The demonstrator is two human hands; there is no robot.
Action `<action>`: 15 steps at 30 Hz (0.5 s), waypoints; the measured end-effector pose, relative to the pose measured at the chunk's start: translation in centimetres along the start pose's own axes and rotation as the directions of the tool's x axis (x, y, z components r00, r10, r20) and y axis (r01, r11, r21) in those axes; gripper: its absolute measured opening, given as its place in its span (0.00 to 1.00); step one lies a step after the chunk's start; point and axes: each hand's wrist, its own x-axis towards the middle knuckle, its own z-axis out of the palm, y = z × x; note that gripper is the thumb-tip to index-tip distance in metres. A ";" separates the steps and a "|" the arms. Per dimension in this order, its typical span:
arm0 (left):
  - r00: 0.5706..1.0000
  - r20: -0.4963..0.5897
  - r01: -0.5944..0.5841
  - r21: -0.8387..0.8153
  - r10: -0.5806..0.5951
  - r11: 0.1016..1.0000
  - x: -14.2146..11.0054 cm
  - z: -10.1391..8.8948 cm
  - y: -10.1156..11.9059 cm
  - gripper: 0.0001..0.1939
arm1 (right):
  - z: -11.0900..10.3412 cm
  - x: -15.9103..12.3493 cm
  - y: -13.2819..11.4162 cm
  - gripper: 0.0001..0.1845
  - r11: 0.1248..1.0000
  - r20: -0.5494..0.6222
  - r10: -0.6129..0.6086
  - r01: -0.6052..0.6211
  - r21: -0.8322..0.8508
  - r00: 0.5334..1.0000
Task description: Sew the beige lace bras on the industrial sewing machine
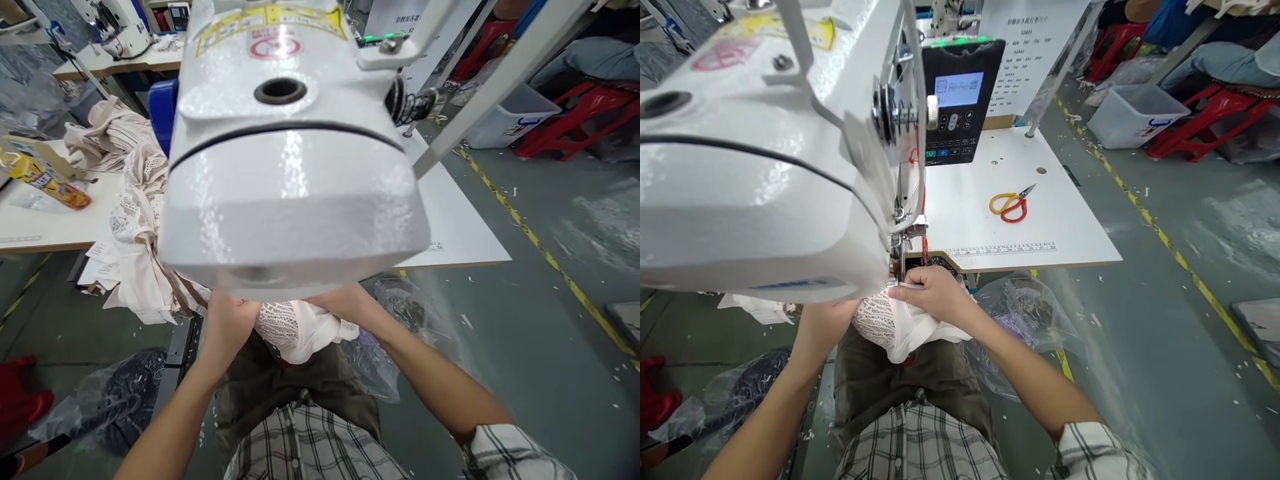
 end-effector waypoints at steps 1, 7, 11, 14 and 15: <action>1.000 0.002 0.006 0.013 -0.006 1.000 0.0 -0.1 0.0 0.09 | 0.0 -0.1 0.1 0.24 1.000 0.001 0.006 -0.006 0.012 1.000; 0.988 -0.096 0.125 0.041 -0.121 0.991 -1.9 0.3 -2.1 0.07 | 0.5 -1.8 2.1 0.25 0.992 -0.019 0.058 -0.056 0.109 0.998; 0.960 -0.268 0.044 -0.148 -0.083 0.988 -6.0 3.3 -5.8 0.21 | 0.8 -3.4 4.0 0.26 0.976 -0.043 0.104 -0.093 0.199 0.994; 0.984 -0.178 -0.044 -0.229 0.003 0.972 -9.5 6.6 -8.2 0.31 | 0.9 -4.5 5.1 0.27 0.967 -0.052 0.119 -0.104 0.234 0.992; 0.989 -0.141 -0.065 -0.224 0.034 0.972 -10.4 7.8 -8.7 0.36 | 1.0 -4.8 5.3 0.27 0.966 -0.049 0.120 -0.105 0.237 0.992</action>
